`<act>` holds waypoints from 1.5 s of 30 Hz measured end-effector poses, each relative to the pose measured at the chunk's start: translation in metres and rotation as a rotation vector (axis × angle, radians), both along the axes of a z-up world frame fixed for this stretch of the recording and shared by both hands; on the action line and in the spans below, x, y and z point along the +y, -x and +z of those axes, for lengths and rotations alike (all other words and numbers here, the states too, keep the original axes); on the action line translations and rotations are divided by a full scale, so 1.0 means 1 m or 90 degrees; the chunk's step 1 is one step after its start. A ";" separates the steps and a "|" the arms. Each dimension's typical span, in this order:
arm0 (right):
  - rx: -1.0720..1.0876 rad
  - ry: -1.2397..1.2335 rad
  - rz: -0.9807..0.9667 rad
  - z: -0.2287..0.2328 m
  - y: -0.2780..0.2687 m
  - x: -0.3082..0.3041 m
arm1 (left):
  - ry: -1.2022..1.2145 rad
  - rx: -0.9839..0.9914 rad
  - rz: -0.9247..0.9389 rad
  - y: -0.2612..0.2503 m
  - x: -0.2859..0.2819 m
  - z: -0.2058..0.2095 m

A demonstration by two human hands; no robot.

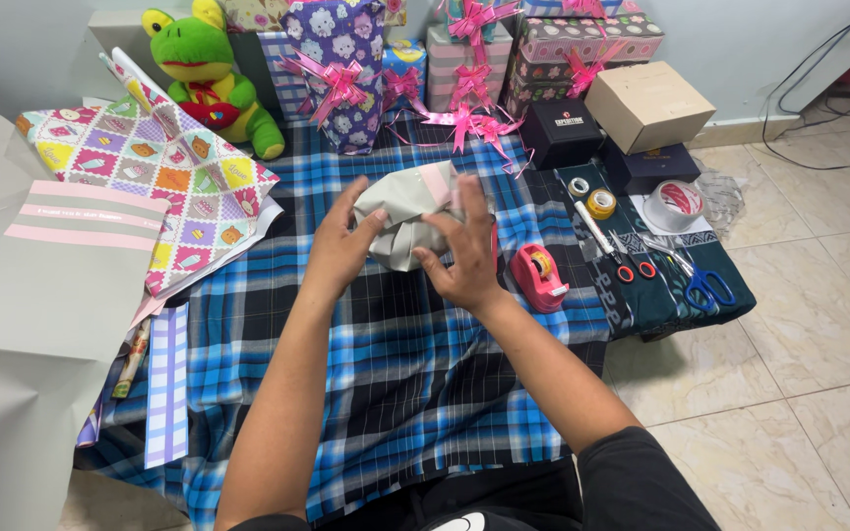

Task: The person wraps a rectangular gift box with light gray paper, folds the edges, and secures them with pink tape. They then tie a pink ribbon around the package and adjust the bow.

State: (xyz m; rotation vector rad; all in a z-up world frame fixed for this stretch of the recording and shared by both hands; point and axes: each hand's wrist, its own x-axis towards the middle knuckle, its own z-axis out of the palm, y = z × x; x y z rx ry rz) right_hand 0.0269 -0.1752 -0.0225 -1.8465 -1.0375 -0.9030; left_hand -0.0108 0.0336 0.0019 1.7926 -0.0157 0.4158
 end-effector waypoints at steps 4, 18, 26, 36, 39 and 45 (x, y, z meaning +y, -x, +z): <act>0.275 -0.154 -0.025 -0.011 0.007 0.002 | 0.108 0.032 -0.026 0.005 0.000 -0.008; 0.453 -0.201 0.366 -0.013 -0.020 0.008 | 0.012 0.082 0.133 0.054 -0.038 -0.066; 0.544 -0.206 0.340 -0.066 -0.008 -0.003 | 0.160 -0.091 -0.049 0.037 -0.038 -0.100; 0.573 -0.107 0.319 -0.080 0.006 -0.044 | 0.111 -0.076 -0.082 0.053 -0.047 -0.122; 0.520 -0.025 0.202 -0.080 0.018 -0.040 | 0.024 0.080 0.019 0.057 -0.053 -0.120; 0.431 -0.034 0.113 -0.043 0.032 -0.035 | -0.030 -0.113 0.107 0.073 -0.070 -0.094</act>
